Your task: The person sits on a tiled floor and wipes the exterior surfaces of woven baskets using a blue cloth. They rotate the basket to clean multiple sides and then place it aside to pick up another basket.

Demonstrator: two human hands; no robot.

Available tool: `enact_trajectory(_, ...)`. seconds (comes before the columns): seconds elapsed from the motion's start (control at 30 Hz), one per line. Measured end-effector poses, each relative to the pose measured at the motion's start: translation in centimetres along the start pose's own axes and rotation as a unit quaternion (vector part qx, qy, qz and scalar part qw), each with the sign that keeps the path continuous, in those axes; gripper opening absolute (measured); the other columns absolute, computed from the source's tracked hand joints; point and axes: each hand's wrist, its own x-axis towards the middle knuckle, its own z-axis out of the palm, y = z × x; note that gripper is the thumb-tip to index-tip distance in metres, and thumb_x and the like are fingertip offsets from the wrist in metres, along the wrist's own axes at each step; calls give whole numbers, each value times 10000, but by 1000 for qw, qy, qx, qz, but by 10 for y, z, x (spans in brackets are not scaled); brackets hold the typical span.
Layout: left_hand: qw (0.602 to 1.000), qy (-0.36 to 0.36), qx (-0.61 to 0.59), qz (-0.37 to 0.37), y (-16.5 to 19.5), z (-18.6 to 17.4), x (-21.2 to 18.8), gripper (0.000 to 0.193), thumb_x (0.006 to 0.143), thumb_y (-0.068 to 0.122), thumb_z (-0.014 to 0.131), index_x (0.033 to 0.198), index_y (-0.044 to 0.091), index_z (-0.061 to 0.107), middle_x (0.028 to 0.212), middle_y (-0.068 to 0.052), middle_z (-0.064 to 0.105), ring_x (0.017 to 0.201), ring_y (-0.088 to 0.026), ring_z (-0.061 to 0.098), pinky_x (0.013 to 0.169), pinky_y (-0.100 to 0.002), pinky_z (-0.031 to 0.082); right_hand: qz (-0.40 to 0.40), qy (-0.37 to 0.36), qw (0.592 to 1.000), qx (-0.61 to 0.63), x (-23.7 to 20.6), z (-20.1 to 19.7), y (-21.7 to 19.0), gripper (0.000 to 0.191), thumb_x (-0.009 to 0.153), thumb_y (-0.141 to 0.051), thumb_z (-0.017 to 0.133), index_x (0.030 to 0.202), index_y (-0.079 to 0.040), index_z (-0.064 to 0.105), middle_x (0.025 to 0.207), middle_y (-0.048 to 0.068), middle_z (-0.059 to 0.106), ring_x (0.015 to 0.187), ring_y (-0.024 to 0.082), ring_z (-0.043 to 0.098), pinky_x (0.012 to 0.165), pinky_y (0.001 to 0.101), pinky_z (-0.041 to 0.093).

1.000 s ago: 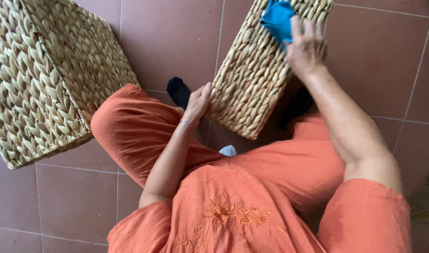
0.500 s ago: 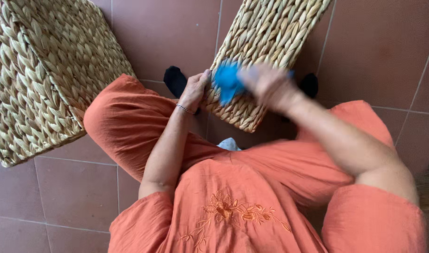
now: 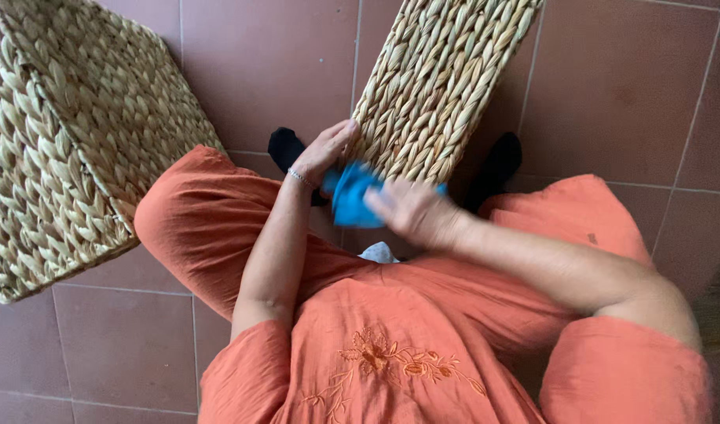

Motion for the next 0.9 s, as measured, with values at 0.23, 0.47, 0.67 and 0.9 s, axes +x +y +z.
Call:
enact_trajectory(0.23, 999, 4, -41, -6, -10, -8, 23, 451, 1042, 361, 595, 1314, 3, 637, 1178, -67, 727, 1019, -131, 691, 942, -325, 577, 63, -36, 996, -47, -7, 6, 85, 99, 968, -99, 545, 1067, -109, 534, 809, 103, 559, 746, 283, 613, 597, 426, 534)
enact_trajectory(0.47, 999, 10, -52, -6, -16, -8, 23, 446, 1050, 372, 589, 1289, -1, 636, 1188, -83, 719, 1019, -143, 687, 922, -335, 569, 259, 92, 923, -269, -29, 10, 228, 271, 995, -105, 581, 1263, -90, 544, 1013, 122, 610, 861, 231, 621, 554, 287, 547)
enact_trajectory(0.67, 997, 71, 3, 9, -25, -19, 35, 540, 1070, 474, 526, 1240, -22, 657, 1168, -68, 720, 1021, -121, 665, 930, -317, 550, 74, -25, 996, -40, 7, 2, 63, 127, 997, -57, 537, 1114, -75, 491, 764, 89, 502, 671, 224, 556, 569, 386, 513)
enact_trajectory(0.9, 999, 38, -24, 17, -34, -27, 35, 475, 1106, 451, 565, 1266, 10, 637, 1110, -36, 660, 963, -113, 610, 876, -308, 530, -24, -24, 999, 7, 18, -2, 56, 224, 892, -157, 607, 1100, -86, 562, 765, 92, 567, 701, 269, 629, 520, 405, 531)
